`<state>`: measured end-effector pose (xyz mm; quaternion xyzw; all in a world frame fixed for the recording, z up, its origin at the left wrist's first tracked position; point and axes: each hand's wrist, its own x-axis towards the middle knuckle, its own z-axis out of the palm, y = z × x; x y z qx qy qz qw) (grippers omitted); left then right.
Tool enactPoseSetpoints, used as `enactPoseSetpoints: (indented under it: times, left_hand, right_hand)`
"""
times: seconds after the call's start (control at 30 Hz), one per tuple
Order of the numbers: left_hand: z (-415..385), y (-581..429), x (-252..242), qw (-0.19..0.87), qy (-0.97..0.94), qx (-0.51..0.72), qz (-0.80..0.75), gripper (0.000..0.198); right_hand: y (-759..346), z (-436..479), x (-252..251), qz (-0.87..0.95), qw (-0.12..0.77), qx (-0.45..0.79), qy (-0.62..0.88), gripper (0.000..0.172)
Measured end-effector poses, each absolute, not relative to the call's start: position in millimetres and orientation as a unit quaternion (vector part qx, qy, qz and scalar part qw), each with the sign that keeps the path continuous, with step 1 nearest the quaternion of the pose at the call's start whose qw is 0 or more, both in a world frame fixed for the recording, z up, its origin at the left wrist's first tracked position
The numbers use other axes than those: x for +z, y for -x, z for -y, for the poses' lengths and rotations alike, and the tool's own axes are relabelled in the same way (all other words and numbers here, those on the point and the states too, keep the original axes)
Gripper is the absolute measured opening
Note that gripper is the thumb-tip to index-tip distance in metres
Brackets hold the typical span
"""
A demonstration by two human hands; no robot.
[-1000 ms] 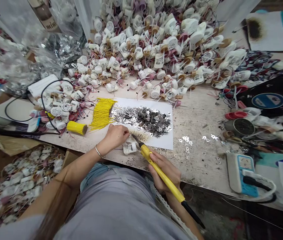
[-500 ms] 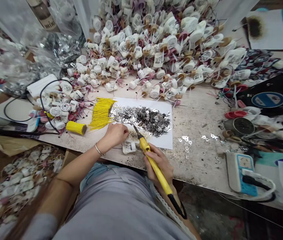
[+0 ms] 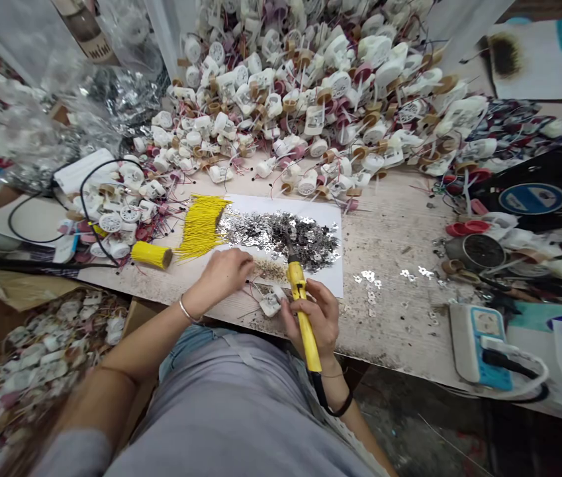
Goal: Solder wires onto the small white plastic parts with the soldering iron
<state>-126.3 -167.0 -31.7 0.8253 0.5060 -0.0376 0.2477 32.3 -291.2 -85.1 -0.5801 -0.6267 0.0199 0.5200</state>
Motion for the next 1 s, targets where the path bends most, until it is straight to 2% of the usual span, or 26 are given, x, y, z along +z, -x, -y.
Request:
enactPoseSetpoints:
  times: [0.13, 0.23, 0.33, 0.47, 0.53, 0.6, 0.7, 1.0]
  left_hand:
    - [147.4, 147.1, -36.3, 0.105, -0.792, -0.031, -0.601, 0.021]
    - [139.0, 158.6, -42.7, 0.097, -0.795, -0.017, -0.598, 0.017]
    - [138.2, 164.0, -48.8, 0.074, -0.812, 0.053, -0.577, 0.013]
    - [143.0, 157.0, -51.9, 0.056, -0.831, 0.168, -0.528, 0.013]
    - [148.6, 144.4, -51.6, 0.093, -0.841, 0.199, -0.494, 0.014]
    - [156.1, 126.1, -51.5, 0.171, -0.852, 0.175, -0.462, 0.016]
    - [166.4, 94.2, -53.4, 0.264, -0.862, 0.078, -0.424, 0.014]
    - [160.1, 64.6, -49.7, 0.18, -0.893, -0.029, -0.411, 0.023]
  right_hand:
    - [-31.1, 294.2, -87.5, 0.594, 0.547, 0.041, 0.589, 0.015]
    - [-33.4, 296.6, -85.5, 0.572, 0.563, 0.06, 0.594, 0.014]
    - [-44.2, 303.8, -83.3, 0.545, 0.585, 0.074, 0.597, 0.016]
    - [-61.8, 318.3, -84.1, 0.542, 0.573, 0.035, 0.614, 0.036]
    - [-67.1, 324.5, -84.5, 0.564, 0.536, 0.004, 0.628, 0.045]
    - [-69.3, 329.1, -84.4, 0.579, 0.521, -0.006, 0.627, 0.051]
    - [-69.5, 333.3, -84.0, 0.576, 0.532, 0.007, 0.62, 0.058]
    - [-70.7, 334.9, -84.9, 0.577, 0.561, 0.024, 0.594, 0.059]
